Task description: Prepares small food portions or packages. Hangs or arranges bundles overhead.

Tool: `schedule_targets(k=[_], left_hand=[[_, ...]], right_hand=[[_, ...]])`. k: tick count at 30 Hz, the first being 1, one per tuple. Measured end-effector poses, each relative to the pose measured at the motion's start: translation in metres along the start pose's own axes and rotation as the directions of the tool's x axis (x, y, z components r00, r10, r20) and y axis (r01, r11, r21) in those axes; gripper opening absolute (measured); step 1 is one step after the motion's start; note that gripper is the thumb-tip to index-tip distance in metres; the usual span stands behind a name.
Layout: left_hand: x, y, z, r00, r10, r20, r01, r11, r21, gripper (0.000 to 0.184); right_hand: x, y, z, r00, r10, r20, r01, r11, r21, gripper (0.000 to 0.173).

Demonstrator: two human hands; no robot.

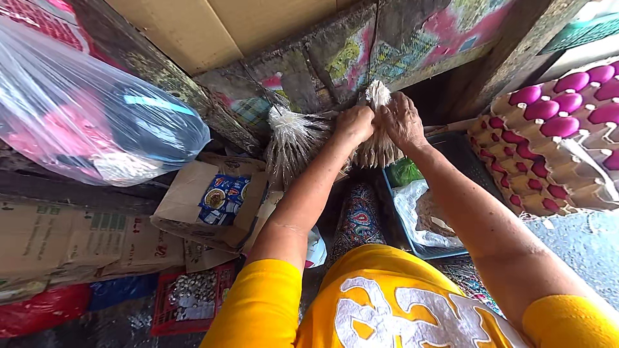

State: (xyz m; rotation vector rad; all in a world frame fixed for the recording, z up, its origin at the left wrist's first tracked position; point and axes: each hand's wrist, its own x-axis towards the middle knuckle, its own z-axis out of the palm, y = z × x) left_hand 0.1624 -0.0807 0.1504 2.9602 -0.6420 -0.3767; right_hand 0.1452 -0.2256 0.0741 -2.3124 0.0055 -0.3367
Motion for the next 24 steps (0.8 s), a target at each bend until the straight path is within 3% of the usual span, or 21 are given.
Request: schedule_targets(k=[4,8,14,19,24], left_hand=[[-0.016,-0.005,-0.008,0.999,0.026,-0.022,-0.024,0.998,0.065,0.028],[-0.036,-0.013,-0.02,0.993,0.02,-0.117,-0.023,0.999,-0.029,0.033],[-0.053,-0.033,-0.008,0.965,0.112,-0.236,-0.166,0.961,-0.222,0.031],[-0.057,-0.034,-0.003,0.924,0.159,-0.347,-0.267,0.918,-0.293,0.028],[-0.064,-0.028,-0.006,0.879,0.172,-0.444,-0.329,0.894,-0.303,0.026]], right_hand=[[0.004,-0.019,0.0,0.992,0.122,0.042,-0.121,0.992,-0.026,0.09],[0.006,-0.033,0.008,0.97,0.229,0.08,-0.222,0.971,-0.087,0.086],[0.015,0.004,0.007,0.979,0.032,0.199,-0.019,0.998,-0.067,0.09],[0.0,0.006,0.021,0.997,0.027,0.067,-0.021,0.996,-0.083,0.081],[-0.012,0.025,0.027,0.997,-0.024,0.077,0.031,0.995,-0.097,0.089]])
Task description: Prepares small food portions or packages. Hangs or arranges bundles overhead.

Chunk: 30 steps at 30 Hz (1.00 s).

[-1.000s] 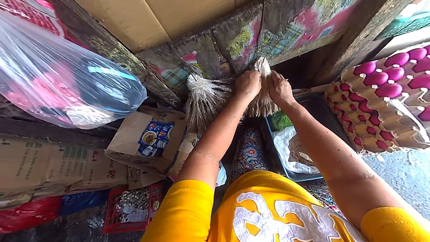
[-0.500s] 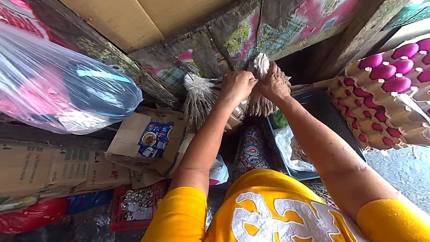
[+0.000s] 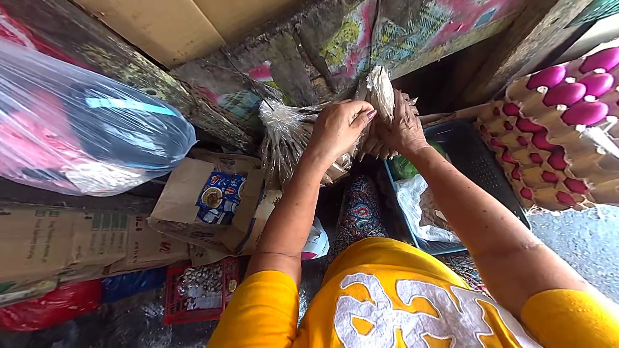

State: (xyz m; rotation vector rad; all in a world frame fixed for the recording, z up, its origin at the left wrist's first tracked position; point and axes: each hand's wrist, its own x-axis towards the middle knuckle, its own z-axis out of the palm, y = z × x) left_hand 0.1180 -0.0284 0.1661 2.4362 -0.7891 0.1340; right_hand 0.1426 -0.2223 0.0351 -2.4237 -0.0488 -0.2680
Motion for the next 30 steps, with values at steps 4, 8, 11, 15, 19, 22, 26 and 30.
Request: schedule_targets(k=[4,8,11,15,19,22,26,30], left_hand=[[-0.013,0.006,-0.001,0.997,0.066,-0.028,-0.067,0.996,-0.056,0.025],[-0.033,0.013,0.005,0.993,0.112,-0.038,-0.115,0.986,-0.117,0.024],[-0.054,0.023,0.018,0.991,0.129,-0.021,-0.131,0.97,-0.203,0.022],[-0.084,0.032,0.044,0.972,0.142,0.187,-0.067,0.931,-0.36,0.017],[-0.091,0.028,0.084,0.957,-0.13,0.258,0.222,0.903,-0.367,0.038],[-0.083,0.01,0.129,0.929,-0.337,0.15,0.369,0.843,-0.392,0.066],[-0.06,0.001,0.165,0.936,-0.332,-0.119,0.274,0.897,-0.346,0.066],[-0.019,-0.001,0.168,0.89,-0.342,-0.302,0.255,0.922,-0.291,0.057]], right_hand=[[-0.029,0.015,0.0,1.0,-0.03,-0.006,0.029,0.996,-0.083,0.1],[-0.061,0.028,0.0,0.998,0.068,-0.011,-0.068,0.985,-0.157,0.1],[-0.085,0.053,-0.011,0.99,0.133,0.041,-0.129,0.988,-0.081,0.099],[-0.138,0.098,-0.035,0.982,0.11,0.152,-0.112,0.994,0.01,0.08],[-0.196,0.11,-0.075,0.954,0.271,0.131,-0.274,0.962,0.01,0.058],[-0.24,0.121,-0.092,0.947,0.322,0.02,-0.322,0.947,0.019,0.048],[-0.288,0.128,-0.093,0.922,0.367,-0.122,-0.37,0.929,-0.003,0.042],[-0.318,0.134,-0.083,0.908,0.356,-0.222,-0.366,0.931,-0.005,0.041]])
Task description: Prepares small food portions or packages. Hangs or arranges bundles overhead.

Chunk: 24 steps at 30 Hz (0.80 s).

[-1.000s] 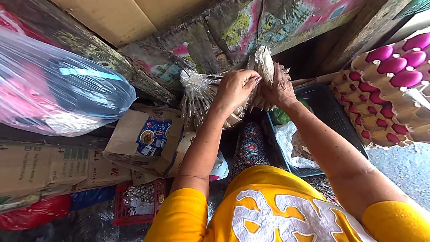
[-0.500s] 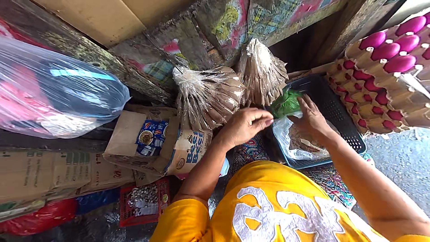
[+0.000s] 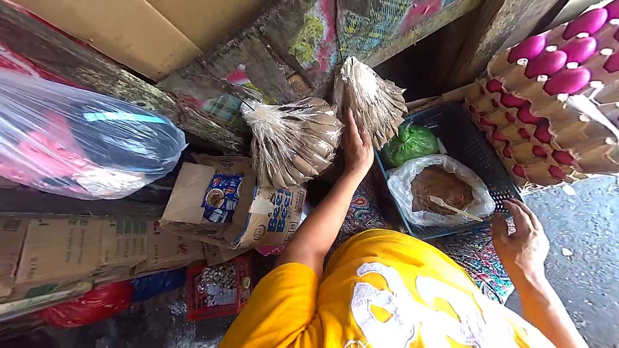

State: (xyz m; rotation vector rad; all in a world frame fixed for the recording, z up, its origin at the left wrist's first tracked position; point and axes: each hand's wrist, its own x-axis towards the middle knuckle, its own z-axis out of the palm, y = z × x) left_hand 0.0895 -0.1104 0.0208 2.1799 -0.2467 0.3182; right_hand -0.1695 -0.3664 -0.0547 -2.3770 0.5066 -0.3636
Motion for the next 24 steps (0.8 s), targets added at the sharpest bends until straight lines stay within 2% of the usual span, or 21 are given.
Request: schedule_targets(k=[2,4,6,10,12,17,22,24], left_hand=[[0.018,0.008,0.003,0.992,-0.113,-0.06,0.111,0.993,-0.034,0.05],[0.03,0.015,0.006,0.974,-0.2,-0.111,0.182,0.972,-0.151,0.042],[0.035,0.02,0.011,0.962,-0.21,-0.176,0.172,0.963,-0.207,0.037],[0.036,0.025,0.014,0.939,-0.227,-0.258,0.183,0.966,-0.182,0.039],[0.036,0.026,0.014,0.931,-0.249,-0.268,0.212,0.964,-0.158,0.042],[0.035,0.022,0.013,0.933,-0.218,-0.286,0.192,0.975,-0.115,0.031],[0.033,0.02,0.008,0.955,-0.211,-0.211,0.178,0.97,-0.164,0.033],[0.034,0.02,0.009,0.951,-0.229,-0.209,0.207,0.971,-0.12,0.031]], right_hand=[[-0.007,0.005,0.001,0.999,-0.007,-0.037,0.008,1.0,0.023,0.041],[-0.011,0.008,0.0,0.997,-0.019,-0.076,0.023,0.999,0.047,0.041],[-0.016,0.014,-0.002,0.996,-0.014,-0.092,0.019,0.998,0.052,0.04],[-0.029,0.03,-0.001,0.995,0.007,-0.097,-0.004,0.999,0.036,0.038],[-0.036,0.036,0.002,0.997,0.011,-0.078,-0.008,0.999,0.035,0.037],[-0.045,0.048,0.021,0.999,-0.009,-0.041,0.008,1.0,-0.013,0.039],[-0.044,0.052,0.025,0.999,0.037,0.003,-0.037,0.996,-0.084,0.041],[-0.042,0.052,0.026,0.999,0.047,0.014,-0.046,0.994,-0.099,0.042]])
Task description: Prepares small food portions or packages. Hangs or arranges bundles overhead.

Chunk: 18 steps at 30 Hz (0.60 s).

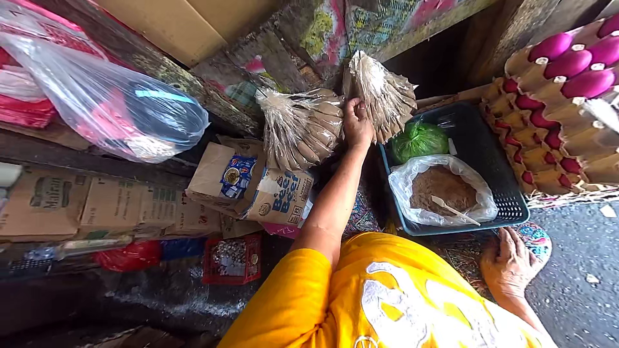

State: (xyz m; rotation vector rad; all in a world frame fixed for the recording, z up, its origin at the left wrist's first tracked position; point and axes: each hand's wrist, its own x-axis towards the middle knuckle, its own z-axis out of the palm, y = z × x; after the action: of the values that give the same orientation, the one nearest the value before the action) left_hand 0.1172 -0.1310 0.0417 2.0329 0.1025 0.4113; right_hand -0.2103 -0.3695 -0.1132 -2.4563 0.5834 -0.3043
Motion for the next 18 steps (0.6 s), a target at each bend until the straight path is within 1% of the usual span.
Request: schedule_targets(k=[4,6,8,11,14,15,18], left_hand=[[0.003,0.0,0.006,1.0,-0.018,-0.014,0.02,0.979,0.205,0.029],[0.002,-0.002,0.01,1.0,-0.012,-0.014,0.015,0.967,0.255,0.029],[0.001,-0.004,0.009,1.0,-0.009,-0.002,0.009,0.964,0.265,0.029],[0.001,-0.005,0.008,1.0,-0.013,0.013,0.01,0.977,0.211,0.03],[0.002,-0.012,0.013,0.998,0.056,-0.017,-0.054,0.993,0.102,0.031],[0.002,-0.012,0.016,0.998,0.06,-0.032,-0.058,0.997,0.06,0.032],[0.005,-0.009,0.02,0.997,-0.018,-0.07,0.012,0.997,-0.077,0.03]], right_hand=[[0.003,0.0,0.002,1.0,0.018,-0.004,-0.018,1.0,0.01,0.044],[0.004,-0.001,0.004,0.999,0.033,-0.005,-0.033,0.999,0.022,0.044],[0.005,-0.003,0.005,0.999,0.041,-0.013,-0.041,0.999,0.027,0.044],[0.006,-0.005,0.005,0.999,0.042,-0.034,-0.041,0.999,0.03,0.042],[0.005,-0.005,0.006,0.998,0.034,-0.046,-0.033,0.999,0.022,0.043],[0.005,-0.005,0.006,0.998,0.032,-0.045,-0.031,0.999,0.015,0.043],[0.003,-0.004,0.006,0.998,0.032,-0.047,-0.032,0.999,0.002,0.043]])
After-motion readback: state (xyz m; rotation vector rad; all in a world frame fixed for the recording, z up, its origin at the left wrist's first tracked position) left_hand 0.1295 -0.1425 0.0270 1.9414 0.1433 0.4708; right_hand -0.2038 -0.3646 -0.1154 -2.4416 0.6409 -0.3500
